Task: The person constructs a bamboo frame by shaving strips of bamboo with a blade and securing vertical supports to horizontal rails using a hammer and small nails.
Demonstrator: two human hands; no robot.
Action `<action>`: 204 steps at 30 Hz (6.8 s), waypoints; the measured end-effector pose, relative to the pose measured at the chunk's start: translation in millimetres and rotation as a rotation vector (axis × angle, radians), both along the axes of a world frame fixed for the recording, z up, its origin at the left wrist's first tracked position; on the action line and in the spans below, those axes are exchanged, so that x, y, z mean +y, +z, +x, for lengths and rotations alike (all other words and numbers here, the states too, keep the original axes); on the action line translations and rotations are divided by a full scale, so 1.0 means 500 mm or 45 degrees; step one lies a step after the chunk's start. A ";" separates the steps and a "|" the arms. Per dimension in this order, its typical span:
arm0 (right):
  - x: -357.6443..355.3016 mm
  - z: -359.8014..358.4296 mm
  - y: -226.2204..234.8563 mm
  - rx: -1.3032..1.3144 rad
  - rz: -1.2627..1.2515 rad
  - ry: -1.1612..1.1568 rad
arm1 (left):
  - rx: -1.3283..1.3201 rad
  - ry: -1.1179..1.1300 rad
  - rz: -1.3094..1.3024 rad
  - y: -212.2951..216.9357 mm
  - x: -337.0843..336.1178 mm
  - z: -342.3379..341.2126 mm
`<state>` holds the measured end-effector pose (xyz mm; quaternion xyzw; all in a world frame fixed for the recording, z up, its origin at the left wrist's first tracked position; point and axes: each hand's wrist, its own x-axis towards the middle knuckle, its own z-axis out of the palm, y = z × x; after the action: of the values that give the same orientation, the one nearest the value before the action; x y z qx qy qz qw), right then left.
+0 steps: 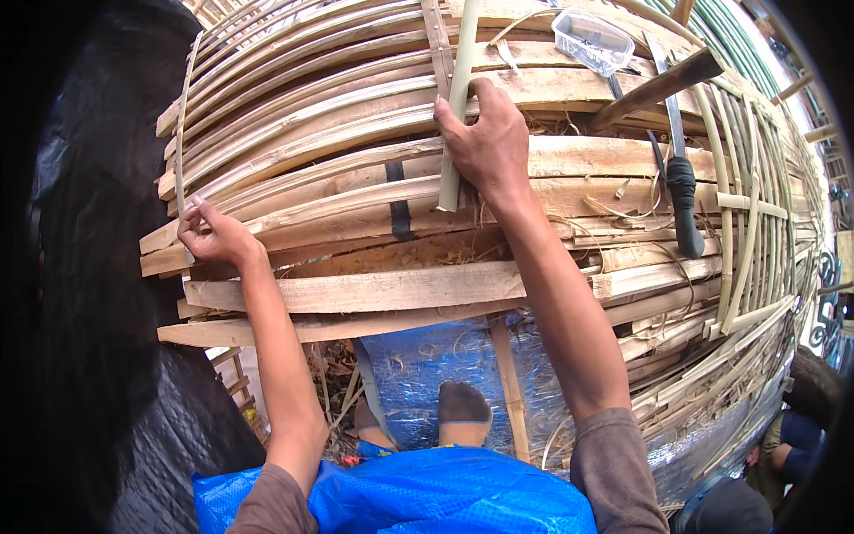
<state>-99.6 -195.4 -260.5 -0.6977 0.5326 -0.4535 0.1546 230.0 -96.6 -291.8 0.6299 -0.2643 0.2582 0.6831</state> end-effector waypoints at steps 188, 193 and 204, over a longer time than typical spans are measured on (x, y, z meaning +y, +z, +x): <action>0.078 -0.217 0.160 0.192 0.407 -0.212 | -0.524 -1.112 0.272 -0.007 -0.021 -0.467; 0.242 -0.249 0.096 -0.130 0.418 -0.187 | -0.235 -1.264 0.350 0.019 -0.013 -0.471; 0.375 -0.251 0.085 -0.133 0.448 -0.187 | -0.178 -1.394 0.420 0.020 -0.022 -0.443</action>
<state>-225.0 -7.9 -218.1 -0.5947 0.6443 -0.3991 0.2681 8.7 -107.7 -281.8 0.4809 -0.6332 -0.1365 0.5909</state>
